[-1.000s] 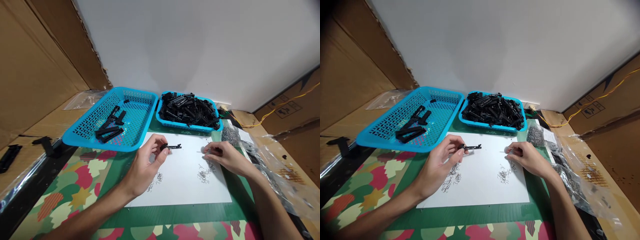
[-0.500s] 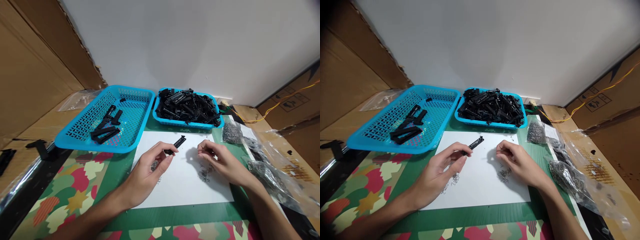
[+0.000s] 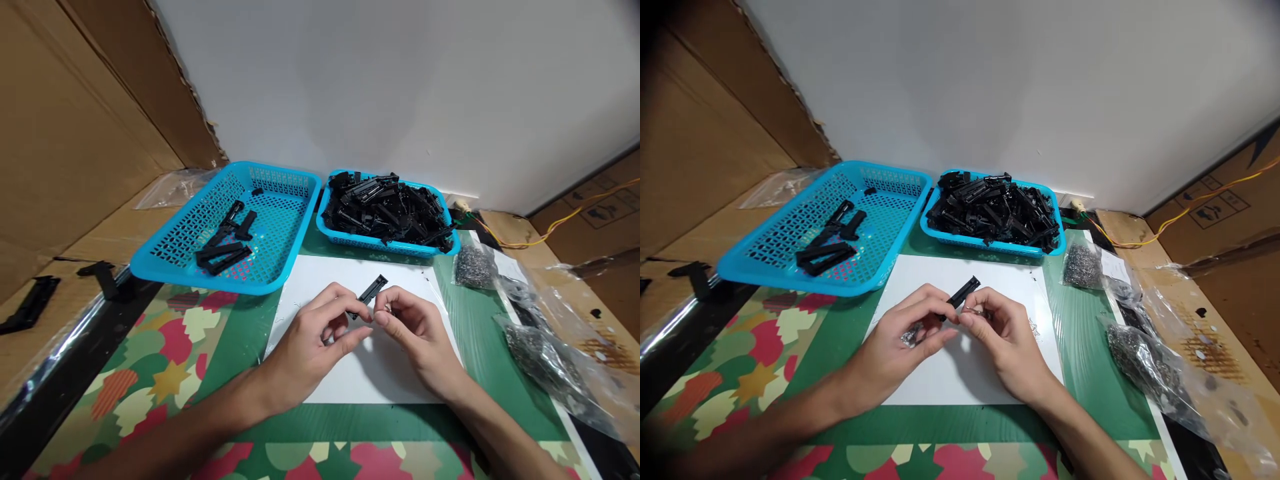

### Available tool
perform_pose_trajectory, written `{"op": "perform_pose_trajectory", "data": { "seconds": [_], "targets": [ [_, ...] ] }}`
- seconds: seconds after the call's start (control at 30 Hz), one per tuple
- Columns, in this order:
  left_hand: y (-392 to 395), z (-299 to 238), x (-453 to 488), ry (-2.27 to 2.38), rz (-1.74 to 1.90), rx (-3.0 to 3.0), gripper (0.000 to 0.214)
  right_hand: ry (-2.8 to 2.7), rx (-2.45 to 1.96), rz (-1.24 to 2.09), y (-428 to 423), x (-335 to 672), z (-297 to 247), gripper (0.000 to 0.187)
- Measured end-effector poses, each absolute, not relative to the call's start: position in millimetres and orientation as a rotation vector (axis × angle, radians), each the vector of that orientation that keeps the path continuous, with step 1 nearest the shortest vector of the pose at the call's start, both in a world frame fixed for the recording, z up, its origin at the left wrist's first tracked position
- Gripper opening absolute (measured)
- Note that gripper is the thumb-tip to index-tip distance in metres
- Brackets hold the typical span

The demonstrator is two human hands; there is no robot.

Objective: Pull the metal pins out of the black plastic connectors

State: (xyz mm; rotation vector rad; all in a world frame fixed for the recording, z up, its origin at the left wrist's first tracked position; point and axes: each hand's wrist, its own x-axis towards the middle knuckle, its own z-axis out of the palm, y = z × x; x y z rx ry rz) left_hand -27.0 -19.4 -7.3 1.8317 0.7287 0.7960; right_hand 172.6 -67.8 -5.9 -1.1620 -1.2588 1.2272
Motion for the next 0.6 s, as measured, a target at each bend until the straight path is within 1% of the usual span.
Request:
{"op": "perform_pose_trajectory", "data": {
  "seconds": [0.33, 0.6],
  "targets": [
    [-21.6, -4.5, -26.7, 0.776, 0.733, 1.882, 0.015, -1.375, -1.280, 1.127, -68.6, 178.4, -0.5, 0.018],
    [-20.1, -3.4, -27.3, 0.776, 0.692, 1.848, 0.015, -1.383, -1.278, 1.246, -66.2, 183.1, 0.2, 0.020]
  ]
}}
